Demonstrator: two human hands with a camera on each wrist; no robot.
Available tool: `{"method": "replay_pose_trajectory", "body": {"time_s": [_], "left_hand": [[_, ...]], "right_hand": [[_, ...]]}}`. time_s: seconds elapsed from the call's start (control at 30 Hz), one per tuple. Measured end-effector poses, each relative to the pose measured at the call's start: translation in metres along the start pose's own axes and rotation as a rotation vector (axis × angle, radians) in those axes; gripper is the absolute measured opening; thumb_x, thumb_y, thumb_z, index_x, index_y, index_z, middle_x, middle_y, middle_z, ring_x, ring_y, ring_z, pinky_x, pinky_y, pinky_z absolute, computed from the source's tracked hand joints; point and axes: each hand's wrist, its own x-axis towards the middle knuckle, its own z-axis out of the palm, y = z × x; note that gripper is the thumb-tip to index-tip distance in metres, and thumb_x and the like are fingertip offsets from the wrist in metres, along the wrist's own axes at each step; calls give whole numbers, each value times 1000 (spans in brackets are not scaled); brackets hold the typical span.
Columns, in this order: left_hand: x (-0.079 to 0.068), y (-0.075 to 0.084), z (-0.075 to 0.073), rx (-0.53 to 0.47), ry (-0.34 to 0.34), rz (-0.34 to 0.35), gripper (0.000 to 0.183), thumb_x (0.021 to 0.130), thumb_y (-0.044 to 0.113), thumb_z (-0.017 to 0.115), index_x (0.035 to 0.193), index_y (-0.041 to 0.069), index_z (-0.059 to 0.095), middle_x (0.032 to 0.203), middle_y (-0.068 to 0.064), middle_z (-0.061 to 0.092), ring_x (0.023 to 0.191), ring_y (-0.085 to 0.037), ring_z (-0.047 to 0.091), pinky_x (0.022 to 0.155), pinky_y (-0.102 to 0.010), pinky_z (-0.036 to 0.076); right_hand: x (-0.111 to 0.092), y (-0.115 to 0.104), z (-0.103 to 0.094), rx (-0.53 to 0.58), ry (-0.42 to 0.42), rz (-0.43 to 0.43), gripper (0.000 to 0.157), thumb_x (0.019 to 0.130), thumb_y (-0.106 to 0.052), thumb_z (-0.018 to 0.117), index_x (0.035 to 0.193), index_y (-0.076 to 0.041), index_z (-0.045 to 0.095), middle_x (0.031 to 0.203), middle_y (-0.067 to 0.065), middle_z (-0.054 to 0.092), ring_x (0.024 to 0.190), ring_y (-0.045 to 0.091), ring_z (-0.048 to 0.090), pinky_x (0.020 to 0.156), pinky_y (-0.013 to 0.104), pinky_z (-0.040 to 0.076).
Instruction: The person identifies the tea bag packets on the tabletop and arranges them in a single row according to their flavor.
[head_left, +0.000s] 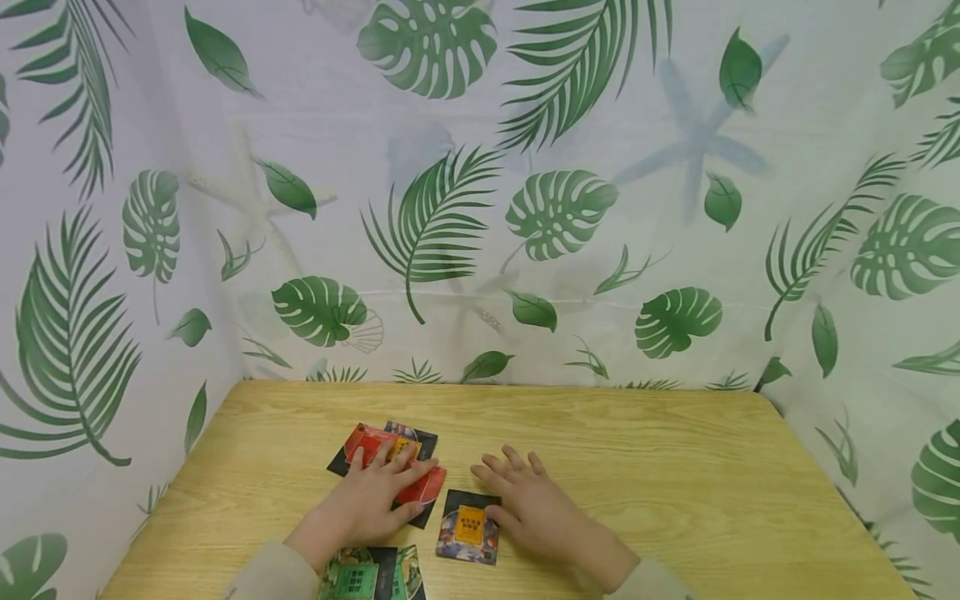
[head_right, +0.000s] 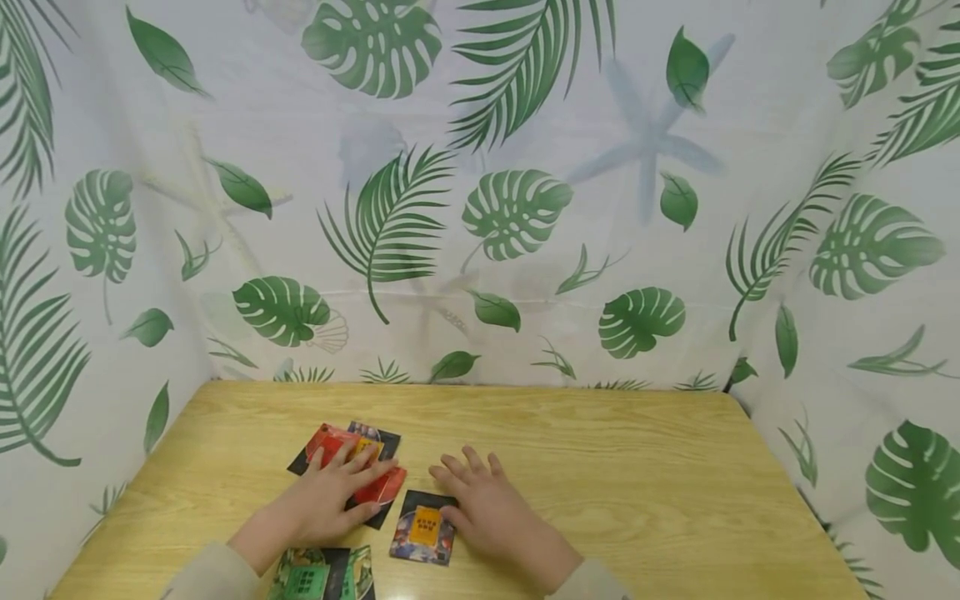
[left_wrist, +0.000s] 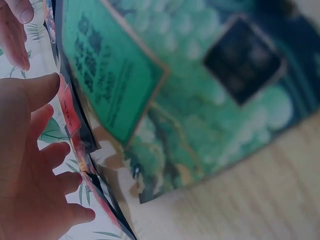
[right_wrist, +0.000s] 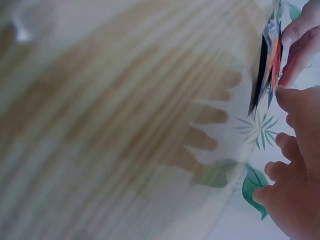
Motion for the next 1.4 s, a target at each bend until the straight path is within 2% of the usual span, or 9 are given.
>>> {"method": "replay_pose_trajectory", "body": {"time_s": [0.23, 0.43, 0.57, 0.7, 0.9, 1.0, 1.07, 1.2, 1.4], "left_hand": [[-2, 1, 3, 18, 12, -2, 63, 104, 44, 64, 163, 36, 42, 171, -13, 35, 162, -45, 20, 118, -82, 20], [-1, 0, 6, 23, 2, -10, 62, 105, 44, 63, 163, 36, 43, 172, -12, 35, 163, -44, 18, 118, -82, 21], [-1, -1, 6, 14, 0, -9, 61, 105, 44, 62, 162, 35, 44, 172, -12, 34, 163, -45, 17, 117, -83, 21], [-1, -1, 6, 9, -6, -9, 61, 105, 44, 62, 162, 33, 44, 172, -13, 33, 163, -46, 16, 117, -83, 22], [1, -3, 8, 20, -4, -9, 62, 105, 44, 63, 163, 35, 43, 172, -12, 34, 163, -44, 18, 117, -83, 23], [1, -2, 8, 20, -6, -13, 61, 105, 44, 62, 162, 35, 43, 172, -12, 34, 163, -44, 18, 117, -82, 23], [1, -2, 8, 22, -10, -13, 61, 105, 44, 61, 163, 36, 43, 172, -12, 33, 163, -44, 18, 117, -82, 23], [1, -2, 7, 14, -16, -18, 60, 106, 43, 61, 163, 36, 42, 173, -11, 32, 163, -44, 17, 118, -82, 22], [0, -1, 5, 12, -11, -14, 62, 105, 43, 63, 163, 35, 43, 172, -12, 33, 162, -44, 20, 117, -82, 23]], "right_hand": [[1, 1, 8, -26, -21, -46, 52, 109, -30, 59, 159, -23, 49, 165, 9, 47, 156, 47, 34, 121, 74, 28], [0, 0, 8, -24, -30, -72, 48, 109, -28, 59, 156, -26, 54, 164, 10, 49, 154, 48, 37, 119, 75, 31], [-2, 1, 8, -36, -28, -86, 41, 109, -31, 57, 150, -25, 62, 163, 13, 50, 154, 47, 38, 118, 74, 32], [-4, 1, 8, -13, -11, -77, 41, 108, -36, 59, 144, -17, 67, 161, 17, 50, 154, 46, 38, 121, 72, 30], [-2, 1, 8, -7, 43, -83, 35, 106, -37, 64, 126, -11, 76, 155, 17, 58, 151, 44, 44, 121, 68, 33], [-1, -1, 7, -20, 53, -110, 32, 106, -30, 65, 130, -12, 74, 154, 16, 59, 150, 45, 45, 120, 69, 36], [0, -2, 8, -18, 39, -115, 37, 107, -28, 64, 140, -13, 69, 157, 16, 56, 151, 46, 44, 120, 70, 35], [1, -2, 9, -2, -17, -86, 46, 109, -34, 59, 152, -19, 59, 163, 15, 48, 155, 45, 37, 122, 70, 31], [1, -2, 9, 9, -26, -43, 49, 106, -46, 61, 143, -14, 67, 163, 17, 47, 155, 44, 37, 123, 68, 30]]}}
